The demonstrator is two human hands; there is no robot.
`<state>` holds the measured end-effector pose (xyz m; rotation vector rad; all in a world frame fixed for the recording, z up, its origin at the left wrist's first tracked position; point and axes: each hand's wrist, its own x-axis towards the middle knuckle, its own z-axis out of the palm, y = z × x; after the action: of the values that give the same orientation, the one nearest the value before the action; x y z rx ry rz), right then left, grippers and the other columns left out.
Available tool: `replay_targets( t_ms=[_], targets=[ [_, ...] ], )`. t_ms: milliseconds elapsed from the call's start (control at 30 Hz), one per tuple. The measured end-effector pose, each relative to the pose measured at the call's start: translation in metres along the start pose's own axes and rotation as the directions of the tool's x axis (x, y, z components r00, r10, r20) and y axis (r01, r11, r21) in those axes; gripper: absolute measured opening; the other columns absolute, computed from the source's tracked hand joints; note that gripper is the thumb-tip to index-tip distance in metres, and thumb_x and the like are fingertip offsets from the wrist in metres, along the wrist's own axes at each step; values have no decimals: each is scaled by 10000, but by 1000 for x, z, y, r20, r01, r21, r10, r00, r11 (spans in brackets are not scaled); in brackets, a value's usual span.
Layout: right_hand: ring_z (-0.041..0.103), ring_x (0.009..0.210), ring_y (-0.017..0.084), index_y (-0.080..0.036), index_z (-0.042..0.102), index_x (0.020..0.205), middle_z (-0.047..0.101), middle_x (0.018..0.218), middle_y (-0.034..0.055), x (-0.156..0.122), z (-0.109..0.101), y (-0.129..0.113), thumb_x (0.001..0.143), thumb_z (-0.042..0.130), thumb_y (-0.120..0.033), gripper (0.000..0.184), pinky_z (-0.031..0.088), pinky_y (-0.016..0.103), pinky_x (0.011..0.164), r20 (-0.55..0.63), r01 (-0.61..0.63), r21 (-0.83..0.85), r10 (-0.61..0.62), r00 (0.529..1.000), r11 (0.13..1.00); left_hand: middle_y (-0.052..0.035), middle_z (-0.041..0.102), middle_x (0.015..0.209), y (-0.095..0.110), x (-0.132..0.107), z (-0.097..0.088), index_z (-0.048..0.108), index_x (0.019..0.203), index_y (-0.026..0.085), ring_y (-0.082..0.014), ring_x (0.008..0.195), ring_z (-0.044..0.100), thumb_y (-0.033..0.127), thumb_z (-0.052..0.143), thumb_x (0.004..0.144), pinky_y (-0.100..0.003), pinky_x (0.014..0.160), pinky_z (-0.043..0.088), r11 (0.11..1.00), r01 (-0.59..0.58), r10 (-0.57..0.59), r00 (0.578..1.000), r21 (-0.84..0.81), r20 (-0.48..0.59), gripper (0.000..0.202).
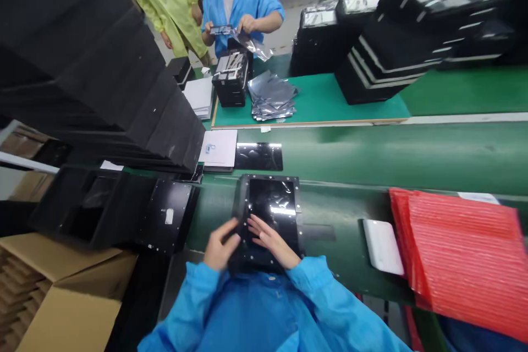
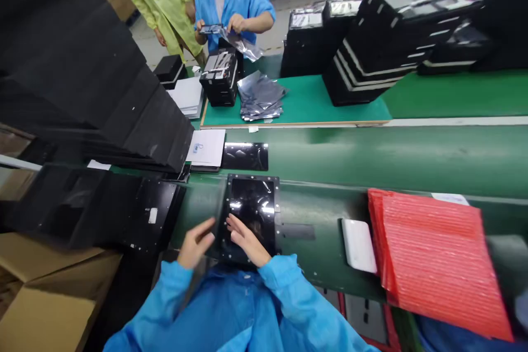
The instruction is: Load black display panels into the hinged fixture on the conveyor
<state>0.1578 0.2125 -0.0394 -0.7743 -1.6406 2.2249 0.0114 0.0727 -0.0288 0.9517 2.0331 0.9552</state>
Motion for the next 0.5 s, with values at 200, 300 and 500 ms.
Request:
replay_targets(
  t_ms=[200,300,500],
  targets=[
    [639,1012,325,-198,700,935,726,968,86,1,-50,10,669,606,-729,601,482,498,957,-423,-36,42,50,905,998,-135,316,1517,63,-7,78,392,1422,233,-330,1427,223,582,508,830,-636,1129,229,743,-409,245,903,530,353,697],
    [650,971,321,-180,693,939,729,947,99,4,-81,9,590,664,-718,642,493,485,930,-408,-112,44,120,905,993,-148,282,1531,70,3,98,364,1431,199,-329,1430,213,561,493,852,-611,1125,252,674,-411,217,904,613,367,695],
    [611,1093,316,-202,687,1023,650,1196,126,-30,-89,-2,658,618,-632,567,508,462,920,-474,-138,-189,33,880,972,-115,498,1404,52,12,66,537,1316,218,-340,1334,406,498,527,837,-502,1102,358,700,-438,310,898,563,313,555]
  ],
)
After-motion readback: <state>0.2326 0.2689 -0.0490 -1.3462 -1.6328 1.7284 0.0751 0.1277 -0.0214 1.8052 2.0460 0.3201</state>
